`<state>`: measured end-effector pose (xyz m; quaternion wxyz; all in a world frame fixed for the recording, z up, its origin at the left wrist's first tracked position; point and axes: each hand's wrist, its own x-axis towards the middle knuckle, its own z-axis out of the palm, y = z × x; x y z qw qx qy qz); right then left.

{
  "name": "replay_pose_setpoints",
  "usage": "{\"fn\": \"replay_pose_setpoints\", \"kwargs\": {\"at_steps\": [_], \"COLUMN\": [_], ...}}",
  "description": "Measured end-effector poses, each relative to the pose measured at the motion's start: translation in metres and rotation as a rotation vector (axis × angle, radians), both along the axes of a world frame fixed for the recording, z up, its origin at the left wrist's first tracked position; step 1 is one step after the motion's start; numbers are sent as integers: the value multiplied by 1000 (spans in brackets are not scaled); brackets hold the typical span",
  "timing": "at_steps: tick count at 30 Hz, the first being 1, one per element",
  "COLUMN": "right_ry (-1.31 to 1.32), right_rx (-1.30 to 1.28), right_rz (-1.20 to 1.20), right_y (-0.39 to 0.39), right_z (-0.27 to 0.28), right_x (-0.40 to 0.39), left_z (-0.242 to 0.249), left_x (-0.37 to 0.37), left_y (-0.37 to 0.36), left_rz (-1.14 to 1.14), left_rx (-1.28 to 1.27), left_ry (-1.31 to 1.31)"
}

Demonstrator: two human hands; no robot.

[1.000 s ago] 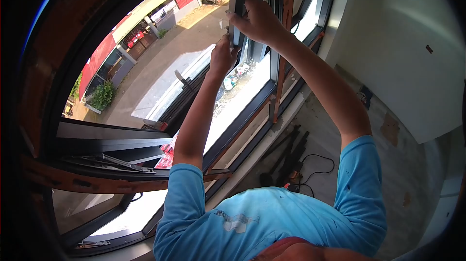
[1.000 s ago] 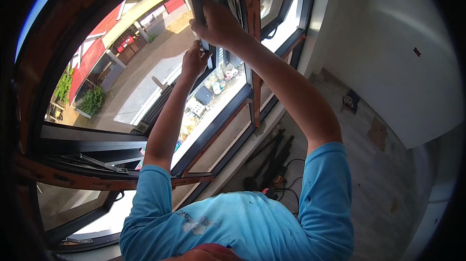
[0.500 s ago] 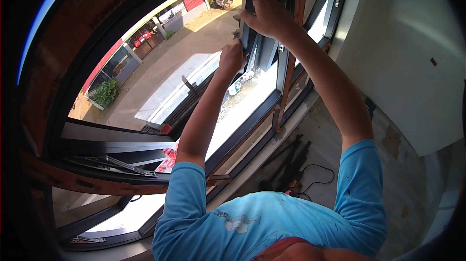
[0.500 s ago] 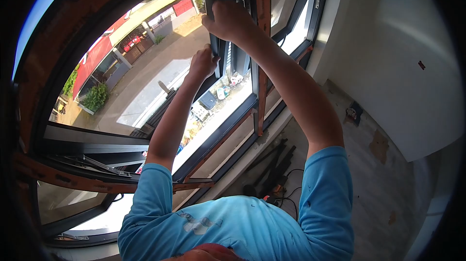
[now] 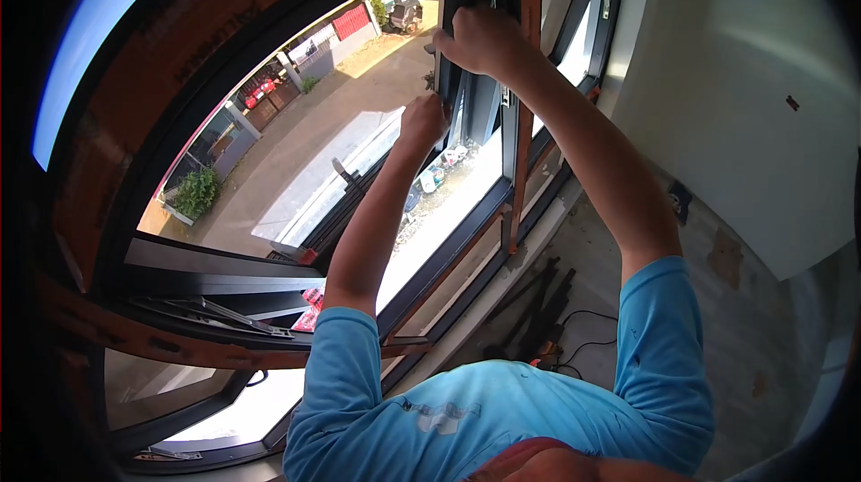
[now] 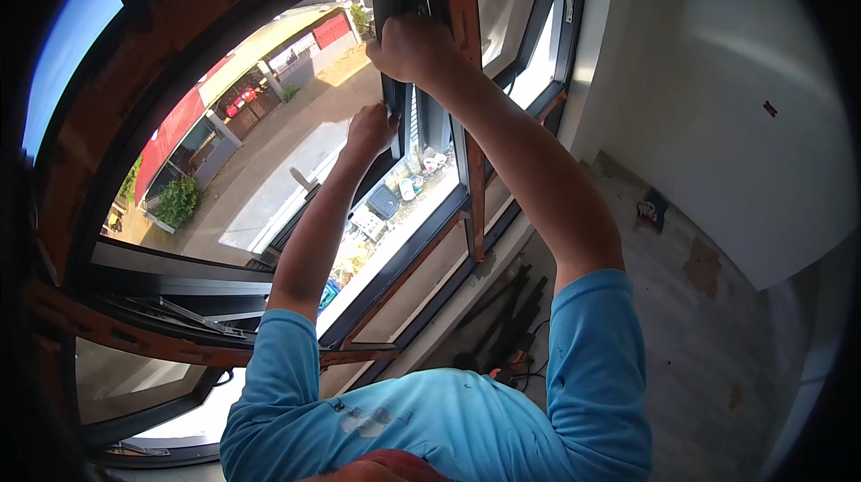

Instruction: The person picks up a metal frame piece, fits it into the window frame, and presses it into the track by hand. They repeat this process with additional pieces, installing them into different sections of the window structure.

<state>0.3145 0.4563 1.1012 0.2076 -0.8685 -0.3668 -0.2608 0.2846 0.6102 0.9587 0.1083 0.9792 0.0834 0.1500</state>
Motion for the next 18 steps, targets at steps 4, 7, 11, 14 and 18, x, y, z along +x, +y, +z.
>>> {"fn": "replay_pose_setpoints", "kwargs": {"at_steps": [4,7,11,14,18], "right_ry": [-64,-286,-465,-449,-495], "right_rx": [-83,-5,65,-87,-148], "right_rz": [-4,124,494,646,660], "right_y": [-14,-13,4,7,9], "right_z": [-1,-4,-2,10,18], "right_x": [-9,-19,-8,6,17], "left_z": [-10,-20,-13,-3,-12], "left_x": [2,9,4,-2,6], "left_y": [-3,1,0,-6,0], "left_rz": [-26,-43,-61,-45,-48], "left_rx": [25,50,91,68,54], "left_ry": [-136,-198,-174,-141,-214]}}
